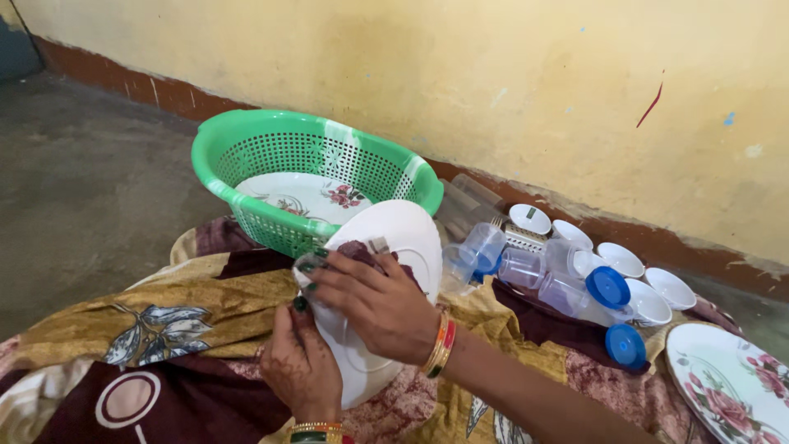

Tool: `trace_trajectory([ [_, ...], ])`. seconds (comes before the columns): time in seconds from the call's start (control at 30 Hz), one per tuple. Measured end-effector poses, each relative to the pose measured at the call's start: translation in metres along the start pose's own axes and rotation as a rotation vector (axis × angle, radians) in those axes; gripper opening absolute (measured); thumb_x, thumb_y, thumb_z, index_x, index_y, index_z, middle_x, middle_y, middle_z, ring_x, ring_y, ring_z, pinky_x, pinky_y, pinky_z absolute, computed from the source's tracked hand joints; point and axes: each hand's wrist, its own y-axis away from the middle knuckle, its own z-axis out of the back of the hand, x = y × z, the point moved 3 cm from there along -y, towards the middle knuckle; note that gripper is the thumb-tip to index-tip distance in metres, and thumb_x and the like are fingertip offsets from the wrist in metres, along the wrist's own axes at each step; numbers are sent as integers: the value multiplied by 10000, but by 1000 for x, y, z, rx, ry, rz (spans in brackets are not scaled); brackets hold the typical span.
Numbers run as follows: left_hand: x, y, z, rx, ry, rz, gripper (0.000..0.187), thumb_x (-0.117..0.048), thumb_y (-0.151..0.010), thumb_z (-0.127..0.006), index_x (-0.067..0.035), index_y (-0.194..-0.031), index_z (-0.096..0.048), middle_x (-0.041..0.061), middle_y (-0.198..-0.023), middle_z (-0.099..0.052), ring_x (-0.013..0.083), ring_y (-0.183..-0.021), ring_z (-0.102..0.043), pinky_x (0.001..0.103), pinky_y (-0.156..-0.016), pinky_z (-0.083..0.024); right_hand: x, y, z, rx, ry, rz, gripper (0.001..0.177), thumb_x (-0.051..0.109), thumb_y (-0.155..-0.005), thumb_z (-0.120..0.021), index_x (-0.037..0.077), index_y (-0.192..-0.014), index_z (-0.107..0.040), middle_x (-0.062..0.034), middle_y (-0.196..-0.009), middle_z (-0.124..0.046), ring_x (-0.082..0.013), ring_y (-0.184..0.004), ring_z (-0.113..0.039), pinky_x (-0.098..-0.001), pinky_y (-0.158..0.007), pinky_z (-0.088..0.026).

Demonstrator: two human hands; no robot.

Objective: The person sits on the floor and wipes a white plate with a dark cloth, scrubbing both the back and front surfaces. The person then wipes a second plate with a floral pattern using the same cloth.

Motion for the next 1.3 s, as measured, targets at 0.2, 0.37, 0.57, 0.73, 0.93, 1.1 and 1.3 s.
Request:
trace_trajectory([
  [0.2,-2,-1,-1,41,2,11,390,-324,-1091,-479,-11,-887,-590,168,-622,-559,337,-560,-552,462,-562,-393,-9,7,9,-187,-214,-98,496,186,-841,-712,88,-1324,-654,-179,-1362,-541,-411,-1354,-472,-540,-1164,-377],
  [0.37,-1,-1,-2,78,-3,59,416,-338,-1095,-442,-13,-890,-600,163,-575,-525,300,-492,-518,449,-517,-369,0,18,-1,-250,-23,-31,399,167,-875,-734,180,-1274,-726,-25,-1306,-632,-289,-1340,-574,-538,-1146,-337],
  [0.57,-4,-1,-1,30,64,-14,436,-340,-1101,-419,9,-921,-608,147,-568,-507,272,-477,-485,430,-491,-348,-11,18,-1,-220,-67,165,390,225,-951,-738,179,-1337,-700,-21,-1412,-631,-259,-1381,-555,-524,-1141,-318],
  [0.73,-2,-3,-9,55,-2,67,455,-345,-1096,-434,5,-868,-615,160,-524,-481,289,-459,-479,450,-509,-338,-31,7,6,-203,-88,-102,461,139,-912,-691,138,-1372,-656,-53,-1425,-612,-274,-1384,-533,-519,-1101,-332],
  [0.93,-3,-4,-11,30,1,16,444,-351,-1088,-427,-1,-910,-634,149,-556,-516,287,-471,-505,442,-500,-363,-12,13,-1,-207,-96,-101,481,151,-924,-677,130,-1402,-629,-70,-1447,-592,-280,-1419,-490,-528,-1111,-310],
  [1.1,2,-5,-17,108,-26,272,428,-422,-1030,-461,-76,-944,-698,147,-508,-548,295,-444,-516,453,-474,-382,-37,13,6,-225,-94,5,522,208,-905,-677,122,-1415,-603,-102,-1471,-562,-285,-1410,-458,-531,-1093,-283],
  [1.3,-7,-5,-13,48,-31,38,471,-472,-1013,-532,-29,-918,-662,139,-614,-629,255,-517,-606,430,-536,-466,-59,18,6,-203,-264,-354,590,94,-869,-606,97,-1456,-549,-131,-1502,-536,-333,-1451,-451,-492,-1155,-313],
])
